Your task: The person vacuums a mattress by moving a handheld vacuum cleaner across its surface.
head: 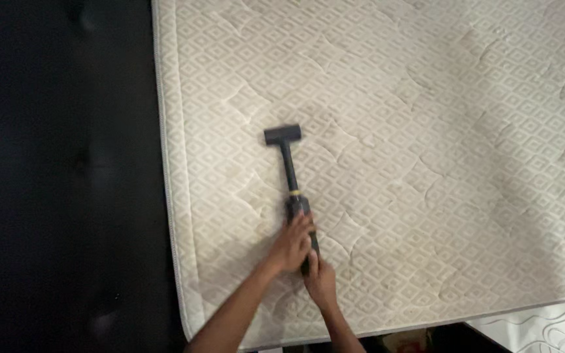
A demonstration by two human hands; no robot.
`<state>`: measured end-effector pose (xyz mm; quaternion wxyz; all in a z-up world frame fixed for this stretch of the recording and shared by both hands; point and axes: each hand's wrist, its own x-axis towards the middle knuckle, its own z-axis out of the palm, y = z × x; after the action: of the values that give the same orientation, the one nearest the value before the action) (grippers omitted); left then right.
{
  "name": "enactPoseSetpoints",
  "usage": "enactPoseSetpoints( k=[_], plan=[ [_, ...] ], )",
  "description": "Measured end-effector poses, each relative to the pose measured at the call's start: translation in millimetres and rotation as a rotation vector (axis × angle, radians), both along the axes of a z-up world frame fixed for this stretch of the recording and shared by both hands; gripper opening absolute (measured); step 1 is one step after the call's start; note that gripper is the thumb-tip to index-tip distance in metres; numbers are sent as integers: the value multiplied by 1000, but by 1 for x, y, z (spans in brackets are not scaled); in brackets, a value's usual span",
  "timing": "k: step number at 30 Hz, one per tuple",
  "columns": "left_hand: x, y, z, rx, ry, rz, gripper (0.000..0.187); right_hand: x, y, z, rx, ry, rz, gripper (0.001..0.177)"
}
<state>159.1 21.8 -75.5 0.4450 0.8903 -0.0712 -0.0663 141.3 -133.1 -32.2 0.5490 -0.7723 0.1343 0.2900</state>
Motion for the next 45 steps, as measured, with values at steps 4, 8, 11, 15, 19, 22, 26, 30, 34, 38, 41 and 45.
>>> enactPoseSetpoints(
  k=[4, 8, 11, 15, 19, 22, 26, 30, 34, 38, 41, 45],
  plan=[
    [-30, -34, 32, 27, 241, -15, 37, -34, -31, 6, 20, 189, -62, 61],
    [3, -25, 21, -9, 238, 31, 40, -6, -24, -12, 10, 197, -21, 59],
    [49, -2, 1, 65, 168, 57, 38, 37, 3, -27, 52, 120, -53, 57],
    [121, 34, -39, 69, 49, 114, 34, 120, 39, -45, 99, -60, 8, 62],
    [209, 77, -97, 65, -70, 128, 36, 207, 80, -68, 132, -115, -38, 59],
    [270, 108, -120, 161, -56, 95, 31, 260, 110, -84, 187, -182, -77, 62],
    [324, 126, -117, 199, -12, 102, 32, 309, 131, -92, 255, 34, -150, 60],
    [315, 116, -107, 219, 28, 116, 29, 299, 122, -95, 165, -15, -105, 62],
    [272, 97, -104, 226, -22, 96, 31, 257, 101, -99, 161, -233, -58, 64],
    [182, 44, -84, 51, -183, 119, 31, 172, 48, -78, 78, -162, 8, 68],
    [106, -3, -47, -29, -143, 134, 29, 104, 4, -50, 90, 8, -23, 66],
    [30, -63, -3, 2, 11, 112, 33, 23, -54, -20, 81, 51, -13, 55]
  ],
)
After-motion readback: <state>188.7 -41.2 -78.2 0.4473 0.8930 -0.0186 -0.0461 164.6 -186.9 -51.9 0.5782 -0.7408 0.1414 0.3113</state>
